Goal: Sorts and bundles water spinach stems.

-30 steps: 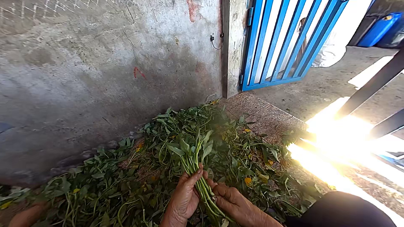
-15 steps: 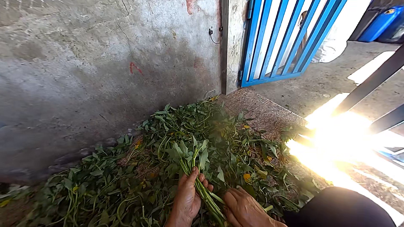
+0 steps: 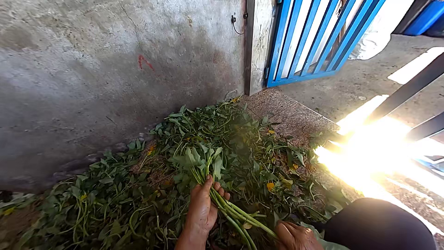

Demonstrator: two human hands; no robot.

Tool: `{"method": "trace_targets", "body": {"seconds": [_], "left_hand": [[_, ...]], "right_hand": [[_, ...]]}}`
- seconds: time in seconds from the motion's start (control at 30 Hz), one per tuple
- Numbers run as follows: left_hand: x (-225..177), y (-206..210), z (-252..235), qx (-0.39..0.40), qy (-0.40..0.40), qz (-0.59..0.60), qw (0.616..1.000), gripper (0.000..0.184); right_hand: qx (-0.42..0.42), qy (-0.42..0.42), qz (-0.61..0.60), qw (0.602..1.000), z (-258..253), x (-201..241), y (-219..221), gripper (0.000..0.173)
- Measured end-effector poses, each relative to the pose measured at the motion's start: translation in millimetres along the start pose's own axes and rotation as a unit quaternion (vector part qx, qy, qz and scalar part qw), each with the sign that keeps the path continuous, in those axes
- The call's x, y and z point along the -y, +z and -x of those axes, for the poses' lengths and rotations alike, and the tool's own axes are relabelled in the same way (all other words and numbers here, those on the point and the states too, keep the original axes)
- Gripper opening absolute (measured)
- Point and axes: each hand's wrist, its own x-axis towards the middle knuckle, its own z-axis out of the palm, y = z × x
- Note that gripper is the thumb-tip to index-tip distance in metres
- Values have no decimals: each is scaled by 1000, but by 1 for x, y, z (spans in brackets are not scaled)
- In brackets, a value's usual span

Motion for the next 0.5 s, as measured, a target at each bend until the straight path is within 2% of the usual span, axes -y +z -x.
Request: {"method": "trace_targets", "body": {"seconds": [0.2,0.23,0.33,0.37,0.43,0.5], "left_hand": [[0,0,-3,-24,-4,14,1000,19],[-1,0,-3,-28,-1,16,999,19],[-7,-4,-8,-53,23,25,998,17],[-8,-5,-8,-57,27,27,998,18],[-8,-7,-10,-58,32,27,997,17],[-10,-7,-12,-61,48,30,997,17]], "right_hand": [[47,38,-11,998,-4,10,-13,28],[47,45,-8,998,-4,10,-13,32],[66,114,-26,991,2,8,-13,61],[78,139,-43,986,3,8,-14,65],[98,166,-86,977,4,8,-15,66],[139,181,-169,959,4,6,-17,59]]}}
